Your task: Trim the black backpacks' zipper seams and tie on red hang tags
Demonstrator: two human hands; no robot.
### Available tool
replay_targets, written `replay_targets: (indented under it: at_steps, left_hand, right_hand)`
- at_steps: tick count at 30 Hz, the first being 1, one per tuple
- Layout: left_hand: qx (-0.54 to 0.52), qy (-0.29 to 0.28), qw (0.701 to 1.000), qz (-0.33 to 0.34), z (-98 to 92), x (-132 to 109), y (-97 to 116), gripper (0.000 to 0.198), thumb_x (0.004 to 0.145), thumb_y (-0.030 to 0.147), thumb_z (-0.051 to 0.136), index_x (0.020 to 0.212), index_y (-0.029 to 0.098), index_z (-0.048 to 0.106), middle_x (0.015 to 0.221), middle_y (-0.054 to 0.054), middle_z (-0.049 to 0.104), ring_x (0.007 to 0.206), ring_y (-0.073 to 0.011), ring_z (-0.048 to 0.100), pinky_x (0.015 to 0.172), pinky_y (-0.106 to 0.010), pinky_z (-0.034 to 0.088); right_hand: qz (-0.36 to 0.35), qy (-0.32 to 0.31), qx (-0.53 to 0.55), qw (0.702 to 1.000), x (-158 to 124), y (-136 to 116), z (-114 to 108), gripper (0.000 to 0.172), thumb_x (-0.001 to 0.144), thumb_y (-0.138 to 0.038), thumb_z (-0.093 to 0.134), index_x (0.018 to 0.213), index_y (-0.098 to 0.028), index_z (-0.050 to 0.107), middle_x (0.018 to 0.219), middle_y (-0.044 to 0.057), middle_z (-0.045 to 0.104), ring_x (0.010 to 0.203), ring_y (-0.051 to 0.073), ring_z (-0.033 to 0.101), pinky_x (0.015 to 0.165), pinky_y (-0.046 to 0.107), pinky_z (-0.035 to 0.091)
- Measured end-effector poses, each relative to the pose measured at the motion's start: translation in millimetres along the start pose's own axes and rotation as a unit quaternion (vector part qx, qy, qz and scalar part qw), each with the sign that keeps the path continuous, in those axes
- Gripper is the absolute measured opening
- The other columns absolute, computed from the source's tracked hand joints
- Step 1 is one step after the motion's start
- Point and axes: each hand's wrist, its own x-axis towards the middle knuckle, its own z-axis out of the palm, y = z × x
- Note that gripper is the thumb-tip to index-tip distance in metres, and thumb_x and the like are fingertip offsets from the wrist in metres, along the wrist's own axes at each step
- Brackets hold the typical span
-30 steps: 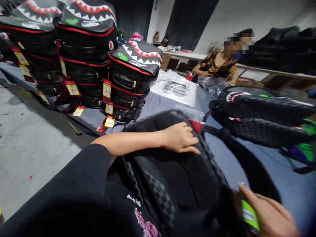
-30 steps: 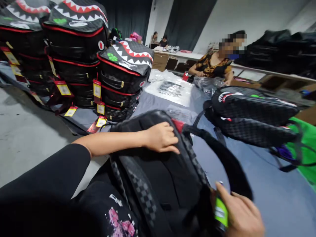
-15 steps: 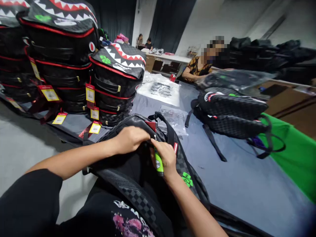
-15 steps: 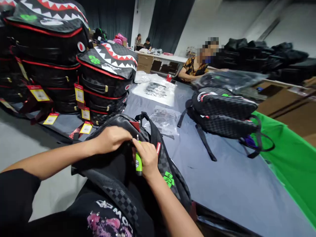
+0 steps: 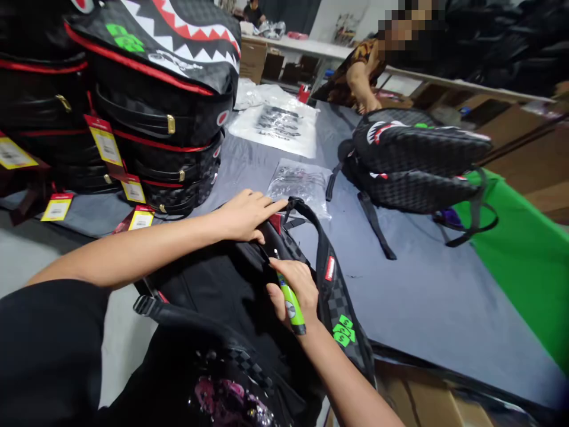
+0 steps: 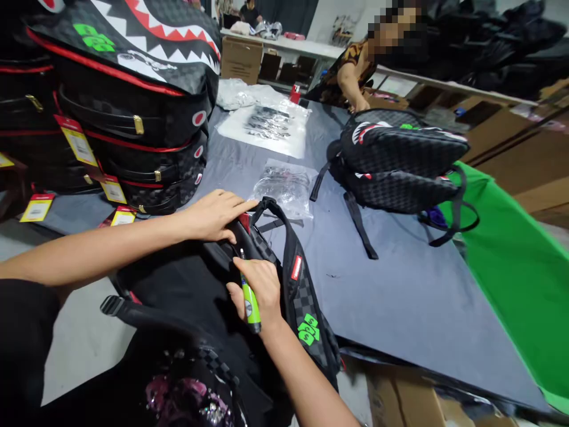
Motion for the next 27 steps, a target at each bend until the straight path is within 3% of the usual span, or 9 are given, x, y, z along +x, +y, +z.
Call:
replay_targets:
  at_steps: [4,7,12,17,21,24,27]
  left_hand:
    - [0.024,0.002,1.000,0.000,-5.1,-7.8,9.2,0.127,0.063,0.063,0.078,0.155,0.012,0.006,0.149,-0.022,0.039,0.137,-0.0378,0.034,0.111,-0.050,0.019]
    - [0.044,-0.006,0.999,-0.010,1.2,-2.6,12.7,0.133,0.060,0.061,0.081,0.155,0.013,0.000,0.152,-0.024,0.033,0.139,-0.0396,0.031,0.112,-0.053,0.017]
    - [0.034,-0.019,0.999,-0.002,20.2,11.7,10.4,0.119,0.067,0.053,0.080,0.154,0.009,0.012,0.141,-0.021,0.048,0.124,-0.0355,0.047,0.104,-0.043,0.030]
    - [0.030,-0.003,1.000,-0.003,22.0,15.0,11.5,0.094,0.078,0.042,0.075,0.148,0.003,0.026,0.145,-0.022,0.045,0.129,-0.0356,0.043,0.110,-0.047,0.024]
    - [0.028,0.000,0.999,-0.019,19.9,15.0,14.0,0.094,0.078,0.038,0.075,0.149,0.003,0.025,0.144,-0.021,0.047,0.127,-0.0353,0.045,0.107,-0.047,0.029]
    - [0.023,-0.003,0.999,-0.032,22.0,15.9,14.2,0.094,0.078,0.039,0.076,0.150,0.004,0.026,0.142,-0.021,0.048,0.125,-0.0347,0.046,0.105,-0.045,0.031]
    - [0.026,-0.007,0.997,-0.068,25.1,16.6,14.6,0.095,0.076,0.041,0.077,0.150,0.009,0.027,0.146,-0.021,0.044,0.129,-0.0369,0.042,0.106,-0.047,0.030]
  right_hand:
    - [0.064,0.036,0.056,0.996,-8.6,10.5,1.7,0.046,0.088,-0.023,0.053,0.134,-0.023,0.049,0.097,0.008,0.070,0.085,0.023,0.068,0.076,0.041,0.054]
    - [0.132,0.067,0.094,0.985,-16.4,4.8,7.2,0.050,0.084,-0.020,0.056,0.133,-0.023,0.045,0.096,0.008,0.067,0.082,0.022,0.069,0.072,0.039,0.057]
    - [0.080,0.031,0.047,0.995,-11.7,3.0,2.6,0.037,0.079,-0.017,0.060,0.115,-0.024,0.053,0.085,0.003,0.067,0.077,0.022,0.067,0.074,0.042,0.055]
    - [0.110,0.012,0.017,0.994,-7.1,19.8,-1.3,0.040,0.085,-0.014,0.060,0.123,-0.023,0.053,0.093,0.005,0.073,0.080,0.021,0.070,0.073,0.037,0.058]
    - [0.148,0.011,-0.004,0.989,-10.0,22.9,-2.2,0.042,0.087,-0.019,0.062,0.127,-0.022,0.050,0.099,0.007,0.074,0.088,0.023,0.072,0.078,0.040,0.059]
    - [0.218,0.011,-0.007,0.976,-0.5,22.5,-10.6,0.031,0.089,-0.028,0.063,0.118,-0.023,0.055,0.093,0.005,0.075,0.084,0.022,0.073,0.077,0.037,0.059]
    - [0.209,-0.070,0.008,0.975,21.1,24.5,-20.6,0.024,0.093,-0.037,0.058,0.112,-0.023,0.061,0.097,0.006,0.075,0.086,0.021,0.073,0.075,0.035,0.058]
